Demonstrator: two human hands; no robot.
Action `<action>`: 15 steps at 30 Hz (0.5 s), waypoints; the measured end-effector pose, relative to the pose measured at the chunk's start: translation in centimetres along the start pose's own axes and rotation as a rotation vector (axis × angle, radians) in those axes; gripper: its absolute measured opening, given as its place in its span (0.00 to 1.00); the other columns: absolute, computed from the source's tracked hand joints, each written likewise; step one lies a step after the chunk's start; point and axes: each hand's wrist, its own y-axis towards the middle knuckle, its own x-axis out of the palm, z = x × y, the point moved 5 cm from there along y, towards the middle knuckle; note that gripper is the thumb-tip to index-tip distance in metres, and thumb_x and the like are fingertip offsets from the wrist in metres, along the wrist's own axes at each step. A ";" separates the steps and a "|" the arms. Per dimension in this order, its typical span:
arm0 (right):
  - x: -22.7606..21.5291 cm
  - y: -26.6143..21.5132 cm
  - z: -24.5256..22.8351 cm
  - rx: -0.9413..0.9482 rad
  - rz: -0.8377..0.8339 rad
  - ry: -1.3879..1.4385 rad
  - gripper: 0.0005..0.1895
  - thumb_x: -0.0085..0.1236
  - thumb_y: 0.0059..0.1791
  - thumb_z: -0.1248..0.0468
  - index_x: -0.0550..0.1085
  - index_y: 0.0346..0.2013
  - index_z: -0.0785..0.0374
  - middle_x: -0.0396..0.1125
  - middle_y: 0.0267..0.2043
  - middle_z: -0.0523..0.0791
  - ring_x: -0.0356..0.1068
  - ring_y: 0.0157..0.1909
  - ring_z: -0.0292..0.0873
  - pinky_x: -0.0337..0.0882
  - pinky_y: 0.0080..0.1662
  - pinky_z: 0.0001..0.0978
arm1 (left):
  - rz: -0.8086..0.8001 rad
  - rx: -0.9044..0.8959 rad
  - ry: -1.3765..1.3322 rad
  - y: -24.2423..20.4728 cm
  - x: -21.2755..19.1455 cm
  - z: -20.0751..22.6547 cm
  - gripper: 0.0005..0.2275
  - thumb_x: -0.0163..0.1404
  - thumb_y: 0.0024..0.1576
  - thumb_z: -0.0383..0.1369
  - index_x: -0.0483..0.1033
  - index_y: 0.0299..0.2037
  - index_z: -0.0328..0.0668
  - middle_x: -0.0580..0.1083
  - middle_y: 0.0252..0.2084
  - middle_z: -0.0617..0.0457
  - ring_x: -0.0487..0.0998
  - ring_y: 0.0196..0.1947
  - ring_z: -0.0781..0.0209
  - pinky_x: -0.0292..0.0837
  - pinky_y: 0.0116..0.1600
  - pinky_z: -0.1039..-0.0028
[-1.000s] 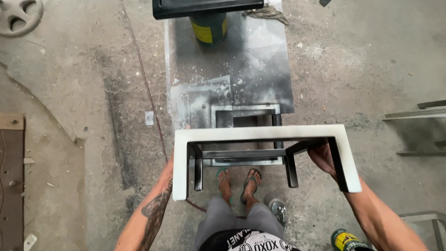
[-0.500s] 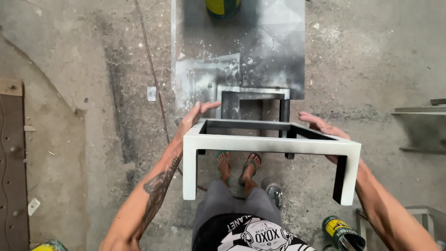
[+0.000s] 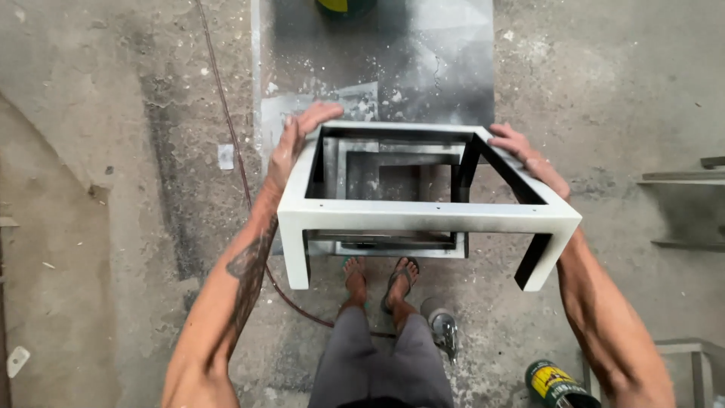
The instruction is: The person uses a spray gun to apply black paint to a metal frame. They rotate the frame to cover different sides and continue spraying until the frame is fully coated.
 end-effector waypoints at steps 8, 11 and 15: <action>-0.8 0.9 7.6 -0.217 0.196 -0.075 0.34 0.24 0.56 0.55 0.68 0.56 0.86 0.59 0.66 0.70 0.51 0.75 0.65 0.34 0.76 0.60 | 0.005 0.178 0.106 2.1 0.2 -5.2 0.41 0.09 0.62 0.60 0.73 0.66 0.49 0.65 0.70 0.50 0.50 0.76 0.48 0.31 0.78 0.57; -0.6 1.4 8.3 -0.140 0.130 -0.019 0.35 0.29 0.54 0.51 0.66 0.63 0.76 0.54 0.74 0.61 0.41 0.80 0.56 0.29 0.76 0.56 | 0.035 0.216 0.136 2.2 0.4 -5.6 0.41 0.08 0.63 0.58 0.73 0.66 0.48 0.64 0.70 0.49 0.50 0.76 0.48 0.31 0.79 0.56; -0.2 1.7 8.8 -0.166 0.107 -0.049 0.36 0.30 0.55 0.45 0.65 0.65 0.69 0.55 0.74 0.56 0.43 0.81 0.51 0.25 0.77 0.53 | 0.079 0.265 0.098 2.0 0.2 -6.5 0.42 0.10 0.62 0.63 0.72 0.66 0.47 0.61 0.72 0.47 0.47 0.77 0.46 0.30 0.79 0.54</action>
